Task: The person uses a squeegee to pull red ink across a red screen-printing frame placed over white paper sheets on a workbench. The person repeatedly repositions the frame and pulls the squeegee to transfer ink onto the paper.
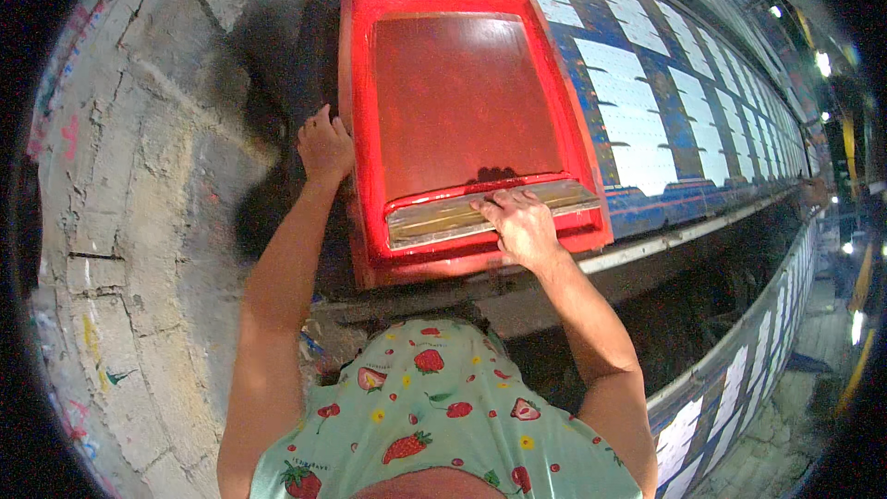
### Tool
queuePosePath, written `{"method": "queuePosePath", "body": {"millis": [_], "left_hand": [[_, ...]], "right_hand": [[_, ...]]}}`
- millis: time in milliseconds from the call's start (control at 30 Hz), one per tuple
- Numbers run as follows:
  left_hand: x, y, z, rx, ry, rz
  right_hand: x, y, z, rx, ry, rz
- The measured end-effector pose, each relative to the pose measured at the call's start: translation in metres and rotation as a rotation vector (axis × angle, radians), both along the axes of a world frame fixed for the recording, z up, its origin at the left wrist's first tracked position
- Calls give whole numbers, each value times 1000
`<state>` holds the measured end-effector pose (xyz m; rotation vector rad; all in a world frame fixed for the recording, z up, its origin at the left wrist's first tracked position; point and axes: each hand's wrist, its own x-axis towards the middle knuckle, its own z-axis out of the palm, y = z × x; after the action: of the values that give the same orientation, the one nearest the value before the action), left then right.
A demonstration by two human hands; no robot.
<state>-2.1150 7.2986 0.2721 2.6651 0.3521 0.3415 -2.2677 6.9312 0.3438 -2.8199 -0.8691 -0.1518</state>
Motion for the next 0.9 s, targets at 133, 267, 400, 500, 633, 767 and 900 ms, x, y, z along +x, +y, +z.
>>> {"method": "queuePosePath", "body": {"millis": [133,267,400,500,633,767,900], "left_hand": [[-3,3,3,-7,-23,-21],[-9,0,13,18,-121,-43],[-15,-5,23,0,-105,-10],[-16,-9,27,15,-84,34],[-15,-11,29,67,-67,55],[-15,-9,27,78,-66,42],[-15,-8,26,87,-53,25]], "right_hand": [[96,6,-6,24,-55,52],[202,13,-14,-30,-122,67],[320,18,-34,-33,-107,1],[405,21,-50,7,-299,68],[497,27,-40,0,-130,19],[542,30,-26,-100,-81,-96],[548,28,-24,-92,-39,-88]]}}
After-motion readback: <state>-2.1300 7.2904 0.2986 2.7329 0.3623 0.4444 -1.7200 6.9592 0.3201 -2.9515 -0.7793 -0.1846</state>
